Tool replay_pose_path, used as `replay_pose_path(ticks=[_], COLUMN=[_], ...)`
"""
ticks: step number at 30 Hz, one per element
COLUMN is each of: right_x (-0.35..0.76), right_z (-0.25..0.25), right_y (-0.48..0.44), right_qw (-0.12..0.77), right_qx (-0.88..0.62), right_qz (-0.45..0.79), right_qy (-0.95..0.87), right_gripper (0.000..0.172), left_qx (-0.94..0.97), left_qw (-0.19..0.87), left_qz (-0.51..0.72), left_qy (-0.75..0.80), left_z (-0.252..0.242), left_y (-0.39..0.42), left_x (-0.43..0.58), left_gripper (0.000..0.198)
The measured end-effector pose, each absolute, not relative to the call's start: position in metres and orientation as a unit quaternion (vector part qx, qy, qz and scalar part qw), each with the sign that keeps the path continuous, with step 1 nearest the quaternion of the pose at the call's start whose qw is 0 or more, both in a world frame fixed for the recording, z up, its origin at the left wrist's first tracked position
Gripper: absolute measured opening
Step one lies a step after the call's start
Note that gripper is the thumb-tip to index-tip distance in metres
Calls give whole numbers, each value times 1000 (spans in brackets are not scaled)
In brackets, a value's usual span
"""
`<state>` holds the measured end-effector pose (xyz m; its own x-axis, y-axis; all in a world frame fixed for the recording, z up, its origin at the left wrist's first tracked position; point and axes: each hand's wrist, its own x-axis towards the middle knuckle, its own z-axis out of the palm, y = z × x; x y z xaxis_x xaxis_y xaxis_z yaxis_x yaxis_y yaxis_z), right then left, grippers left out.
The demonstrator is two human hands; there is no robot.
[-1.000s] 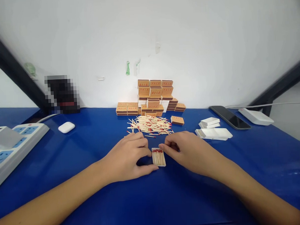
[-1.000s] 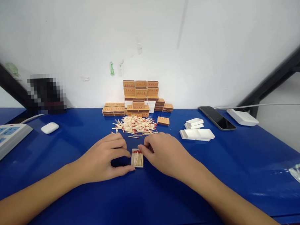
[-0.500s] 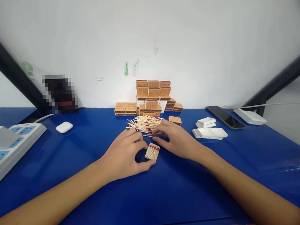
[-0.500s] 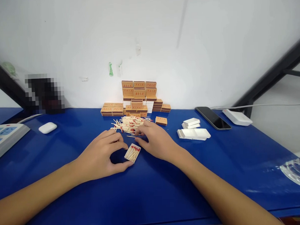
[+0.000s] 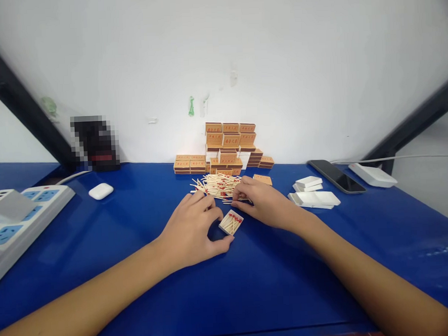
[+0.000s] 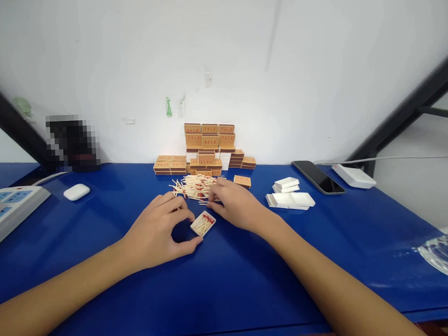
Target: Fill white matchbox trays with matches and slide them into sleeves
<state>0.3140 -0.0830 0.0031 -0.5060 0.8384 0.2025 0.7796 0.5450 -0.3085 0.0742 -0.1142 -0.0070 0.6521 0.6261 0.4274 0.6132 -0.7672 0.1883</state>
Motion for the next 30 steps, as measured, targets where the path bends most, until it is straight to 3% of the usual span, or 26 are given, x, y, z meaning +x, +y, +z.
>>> replay_pose_path(ticks=[7,13,18,26,30], right_x=[306,309,317,292,300], right_z=[6,14,33,22,28], right_y=[-82,-86,-104,-128,-124], right_qw=[145,99,137,48,77], right_qx=[-477,-473,-459,-403,-418], right_qz=[109,115,108,-26,-5], right_qy=[-860,-868,-871,-913,-905], right_gripper=[12,17,19,18,10], left_qx=[899,904,904,909,912], left_qw=[5,11,23,32,34], left_qz=[255,245,244,233,244], left_qy=[355,350,349,345,329], left_z=[-10,-9,-7,-4,-2], left_y=[-115,-114,-113,-110,-109], left_x=[79,77,72,72,70], left_gripper=[54,30,29,27,26])
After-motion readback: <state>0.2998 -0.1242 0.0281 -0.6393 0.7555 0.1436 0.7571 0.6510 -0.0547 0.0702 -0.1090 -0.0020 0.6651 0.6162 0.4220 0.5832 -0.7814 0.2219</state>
